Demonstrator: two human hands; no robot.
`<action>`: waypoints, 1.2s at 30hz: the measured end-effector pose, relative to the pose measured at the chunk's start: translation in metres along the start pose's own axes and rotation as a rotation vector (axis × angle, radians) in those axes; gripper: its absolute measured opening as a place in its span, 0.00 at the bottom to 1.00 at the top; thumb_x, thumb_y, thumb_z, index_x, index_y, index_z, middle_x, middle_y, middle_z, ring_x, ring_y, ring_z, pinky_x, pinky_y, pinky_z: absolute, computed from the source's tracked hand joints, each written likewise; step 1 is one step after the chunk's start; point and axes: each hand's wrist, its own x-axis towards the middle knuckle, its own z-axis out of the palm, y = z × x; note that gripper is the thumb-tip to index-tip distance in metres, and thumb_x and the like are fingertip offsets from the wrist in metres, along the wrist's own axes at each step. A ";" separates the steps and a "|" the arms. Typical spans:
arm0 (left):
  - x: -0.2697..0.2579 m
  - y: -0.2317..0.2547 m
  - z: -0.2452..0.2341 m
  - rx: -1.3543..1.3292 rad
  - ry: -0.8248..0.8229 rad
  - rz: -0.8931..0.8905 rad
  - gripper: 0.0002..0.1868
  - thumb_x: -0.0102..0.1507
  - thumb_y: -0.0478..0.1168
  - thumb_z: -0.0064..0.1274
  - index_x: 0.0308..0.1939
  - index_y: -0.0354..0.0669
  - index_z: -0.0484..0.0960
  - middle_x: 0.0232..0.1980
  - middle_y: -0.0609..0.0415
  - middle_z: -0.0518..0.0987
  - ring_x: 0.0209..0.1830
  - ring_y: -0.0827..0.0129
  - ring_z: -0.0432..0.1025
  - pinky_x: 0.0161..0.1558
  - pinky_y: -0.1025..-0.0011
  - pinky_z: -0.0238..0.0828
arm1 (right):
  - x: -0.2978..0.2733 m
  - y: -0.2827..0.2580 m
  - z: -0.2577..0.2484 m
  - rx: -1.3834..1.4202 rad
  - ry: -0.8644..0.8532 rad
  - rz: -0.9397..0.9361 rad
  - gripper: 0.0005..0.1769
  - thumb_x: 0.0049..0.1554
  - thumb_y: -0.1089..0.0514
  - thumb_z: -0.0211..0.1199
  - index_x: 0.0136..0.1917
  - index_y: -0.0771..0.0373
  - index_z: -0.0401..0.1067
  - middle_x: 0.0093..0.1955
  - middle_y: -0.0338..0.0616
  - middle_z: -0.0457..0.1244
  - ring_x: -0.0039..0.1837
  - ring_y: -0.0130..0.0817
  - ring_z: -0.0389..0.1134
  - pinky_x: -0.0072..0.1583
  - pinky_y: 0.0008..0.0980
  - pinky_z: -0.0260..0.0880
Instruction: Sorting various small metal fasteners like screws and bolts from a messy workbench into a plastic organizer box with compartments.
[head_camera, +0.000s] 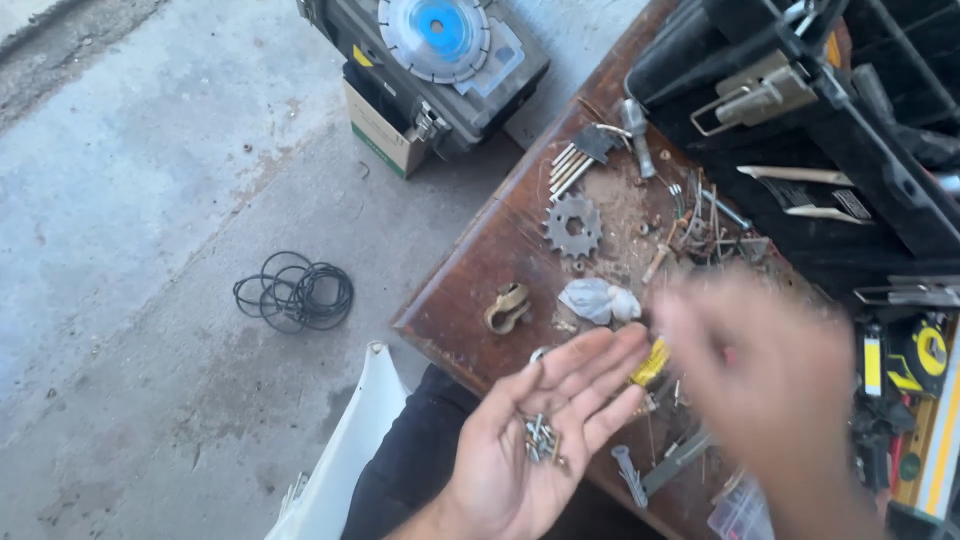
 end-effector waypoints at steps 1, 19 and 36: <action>0.005 0.003 0.002 -0.054 0.065 -0.026 0.27 0.71 0.44 0.36 0.68 0.28 0.71 0.77 0.31 0.62 0.81 0.46 0.55 0.77 0.56 0.57 | 0.023 -0.002 -0.024 0.031 0.425 0.158 0.11 0.63 0.60 0.62 0.53 0.63 0.83 0.49 0.44 0.74 0.49 0.32 0.73 0.50 0.32 0.70; 0.005 -0.012 -0.016 -0.125 0.057 -0.048 0.31 0.69 0.46 0.37 0.72 0.30 0.68 0.80 0.35 0.61 0.84 0.53 0.53 0.74 0.68 0.61 | -0.038 -0.018 0.000 -0.305 0.373 -0.467 0.08 0.61 0.60 0.55 0.45 0.59 0.75 0.51 0.40 0.70 0.48 0.40 0.70 0.46 0.32 0.69; -0.001 -0.026 0.000 -0.157 0.351 -0.076 0.31 0.68 0.44 0.38 0.66 0.18 0.72 0.75 0.25 0.67 0.80 0.40 0.57 0.73 0.55 0.61 | 0.091 0.074 0.017 -0.184 0.432 0.449 0.07 0.63 0.54 0.66 0.53 0.55 0.80 0.39 0.56 0.71 0.40 0.62 0.72 0.42 0.58 0.69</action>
